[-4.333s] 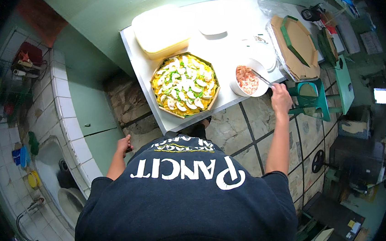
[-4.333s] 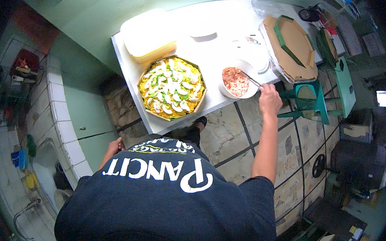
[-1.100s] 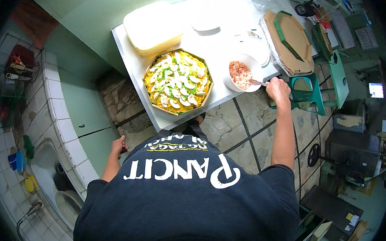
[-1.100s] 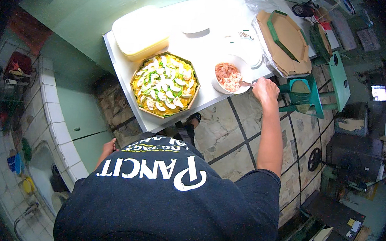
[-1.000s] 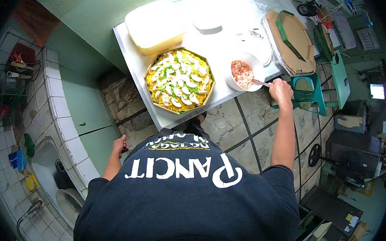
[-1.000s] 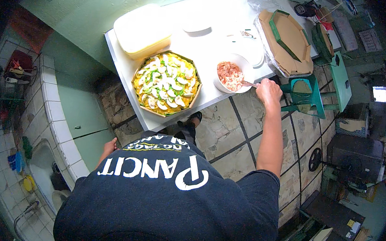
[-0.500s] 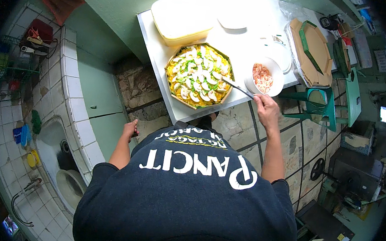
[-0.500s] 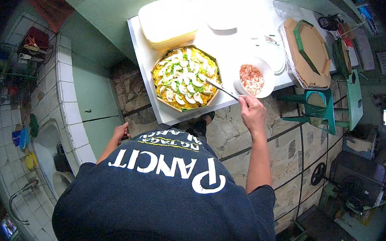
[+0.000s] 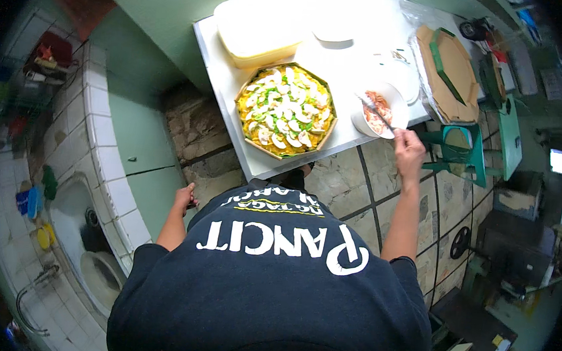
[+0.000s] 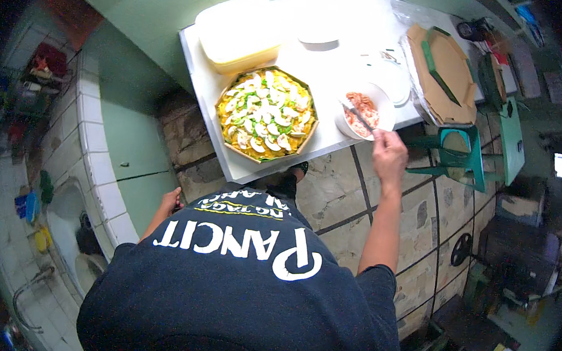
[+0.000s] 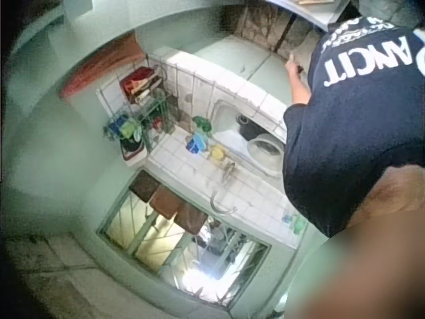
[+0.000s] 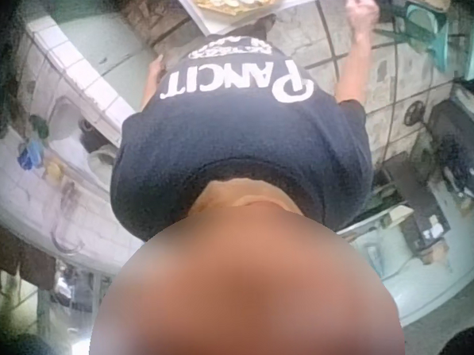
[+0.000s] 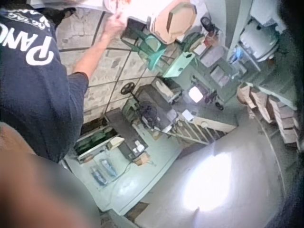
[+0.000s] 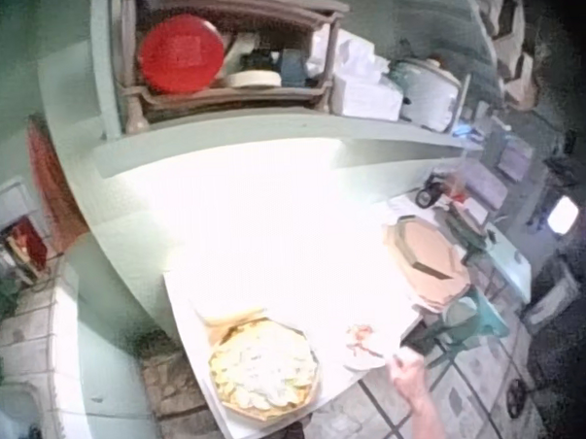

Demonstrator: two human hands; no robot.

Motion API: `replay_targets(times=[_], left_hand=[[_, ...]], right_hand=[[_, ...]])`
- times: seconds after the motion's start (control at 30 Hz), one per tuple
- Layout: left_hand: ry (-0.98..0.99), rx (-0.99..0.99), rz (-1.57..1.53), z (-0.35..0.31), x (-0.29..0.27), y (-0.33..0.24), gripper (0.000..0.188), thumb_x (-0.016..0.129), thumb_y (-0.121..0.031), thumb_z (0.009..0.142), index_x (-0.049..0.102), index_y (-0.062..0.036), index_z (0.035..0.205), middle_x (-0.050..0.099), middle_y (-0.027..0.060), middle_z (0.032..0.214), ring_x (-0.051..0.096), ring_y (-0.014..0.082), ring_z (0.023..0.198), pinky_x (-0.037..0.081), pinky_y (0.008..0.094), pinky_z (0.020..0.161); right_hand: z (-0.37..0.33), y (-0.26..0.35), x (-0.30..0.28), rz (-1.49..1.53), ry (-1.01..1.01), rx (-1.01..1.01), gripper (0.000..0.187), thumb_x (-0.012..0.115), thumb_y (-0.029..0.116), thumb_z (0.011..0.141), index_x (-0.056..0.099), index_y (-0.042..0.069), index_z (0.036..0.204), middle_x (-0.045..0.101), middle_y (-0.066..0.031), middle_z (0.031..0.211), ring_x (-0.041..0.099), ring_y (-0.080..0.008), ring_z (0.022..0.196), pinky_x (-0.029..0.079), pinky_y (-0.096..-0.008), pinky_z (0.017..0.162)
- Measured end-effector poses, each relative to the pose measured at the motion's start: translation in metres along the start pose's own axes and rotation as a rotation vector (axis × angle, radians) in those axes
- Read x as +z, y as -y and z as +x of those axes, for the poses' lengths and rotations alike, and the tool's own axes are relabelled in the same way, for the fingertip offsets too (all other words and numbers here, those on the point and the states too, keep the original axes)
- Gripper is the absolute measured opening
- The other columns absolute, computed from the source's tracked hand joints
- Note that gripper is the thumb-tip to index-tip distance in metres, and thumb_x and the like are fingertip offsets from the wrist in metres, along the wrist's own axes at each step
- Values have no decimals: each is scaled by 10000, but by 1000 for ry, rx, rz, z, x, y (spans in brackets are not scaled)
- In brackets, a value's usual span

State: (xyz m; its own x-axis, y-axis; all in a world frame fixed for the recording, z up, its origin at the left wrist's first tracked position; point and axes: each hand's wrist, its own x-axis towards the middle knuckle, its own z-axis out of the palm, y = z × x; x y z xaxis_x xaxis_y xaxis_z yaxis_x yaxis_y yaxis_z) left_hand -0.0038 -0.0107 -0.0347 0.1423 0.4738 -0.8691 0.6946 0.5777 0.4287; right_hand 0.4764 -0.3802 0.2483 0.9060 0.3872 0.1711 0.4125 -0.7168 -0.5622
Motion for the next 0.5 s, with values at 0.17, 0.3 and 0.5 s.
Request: replay_targets(times=[0.17,0.3,0.5], left_hand=[[-27,40,41,-3,-1,1,414,612,-465,868,486,-127,665,465,-3,541,541,178,485,442,347,465],[-29,18,6,-2,3,-5,397,624,-439,870,486,-129,663,465,-8,540,537,172,482,463,337,462],[-16,16,-27,-12,8,-10,377,631,-418,871,489,-130,671,464,-16,544,534,154,484,478,328,462]], right_hand=[[41,-36,-32,-596,3,38,233,560,280,890,681,81,894,641,-122,861,630,-335,795,491,-428,698],[53,-40,-25,-799,123,27,245,576,263,869,681,43,855,656,-145,922,662,-356,813,528,-467,709],[59,-43,-3,-842,168,-43,228,567,226,855,690,36,840,663,-145,919,669,-353,804,537,-465,712]])
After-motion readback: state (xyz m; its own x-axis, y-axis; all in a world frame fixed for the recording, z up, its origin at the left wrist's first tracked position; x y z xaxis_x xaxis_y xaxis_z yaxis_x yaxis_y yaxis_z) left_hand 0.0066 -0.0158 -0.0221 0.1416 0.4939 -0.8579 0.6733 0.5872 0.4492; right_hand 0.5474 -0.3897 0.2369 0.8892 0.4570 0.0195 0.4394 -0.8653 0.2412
